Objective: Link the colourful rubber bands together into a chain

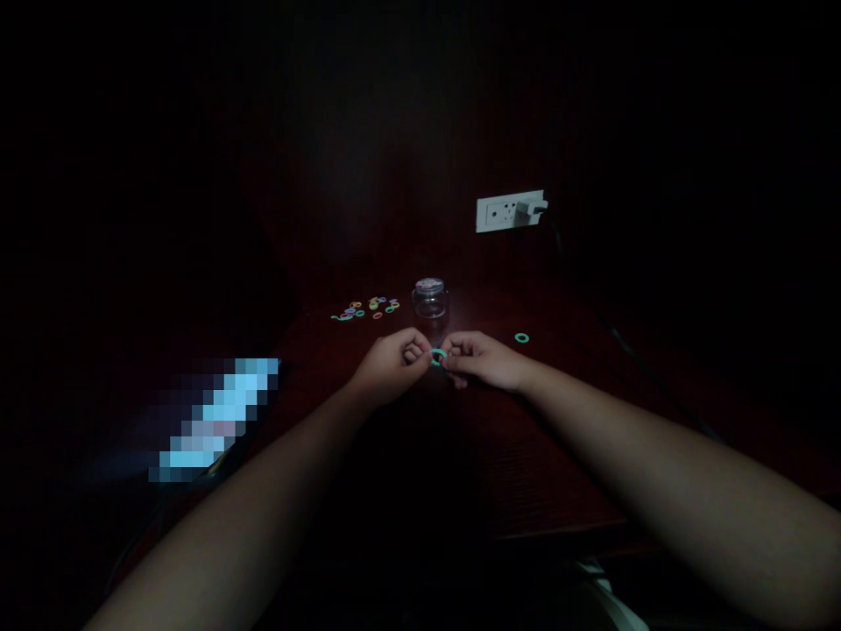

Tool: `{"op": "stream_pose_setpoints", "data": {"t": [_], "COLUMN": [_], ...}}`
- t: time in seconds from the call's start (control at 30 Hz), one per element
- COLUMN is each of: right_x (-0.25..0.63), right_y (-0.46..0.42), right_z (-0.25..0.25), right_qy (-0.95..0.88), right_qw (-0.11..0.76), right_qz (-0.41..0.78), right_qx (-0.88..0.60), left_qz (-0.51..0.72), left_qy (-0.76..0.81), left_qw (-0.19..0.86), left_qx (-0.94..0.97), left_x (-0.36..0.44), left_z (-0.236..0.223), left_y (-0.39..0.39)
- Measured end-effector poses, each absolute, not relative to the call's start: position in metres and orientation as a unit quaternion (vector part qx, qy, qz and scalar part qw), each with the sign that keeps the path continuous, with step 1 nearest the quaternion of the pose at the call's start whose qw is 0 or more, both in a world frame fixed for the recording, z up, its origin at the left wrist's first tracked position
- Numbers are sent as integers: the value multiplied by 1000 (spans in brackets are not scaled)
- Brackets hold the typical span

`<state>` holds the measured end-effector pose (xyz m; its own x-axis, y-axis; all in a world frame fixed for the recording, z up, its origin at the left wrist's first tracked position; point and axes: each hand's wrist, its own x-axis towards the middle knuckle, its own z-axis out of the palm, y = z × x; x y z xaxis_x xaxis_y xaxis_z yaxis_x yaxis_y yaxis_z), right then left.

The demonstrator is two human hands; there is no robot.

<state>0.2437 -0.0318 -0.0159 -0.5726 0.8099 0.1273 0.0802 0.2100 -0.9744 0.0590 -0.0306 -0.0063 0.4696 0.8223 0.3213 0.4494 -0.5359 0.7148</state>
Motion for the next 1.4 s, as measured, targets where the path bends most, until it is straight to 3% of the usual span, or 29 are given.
{"op": "stream_pose_setpoints", "data": {"t": [0.33, 1.4], "right_x": [244, 244], "right_y": [-32, -34], "right_z": [-15, -16], "right_qy": [-661, -656], "right_qw": [345, 337], "right_qz": [586, 617], "right_qx": [-316, -273], "left_qz": [339, 342], "left_qy": [395, 390], "left_qw": [327, 314], "left_qx": [789, 795], "left_x": [61, 60], "left_z": [-6, -6], "left_y": [-32, -32]}}
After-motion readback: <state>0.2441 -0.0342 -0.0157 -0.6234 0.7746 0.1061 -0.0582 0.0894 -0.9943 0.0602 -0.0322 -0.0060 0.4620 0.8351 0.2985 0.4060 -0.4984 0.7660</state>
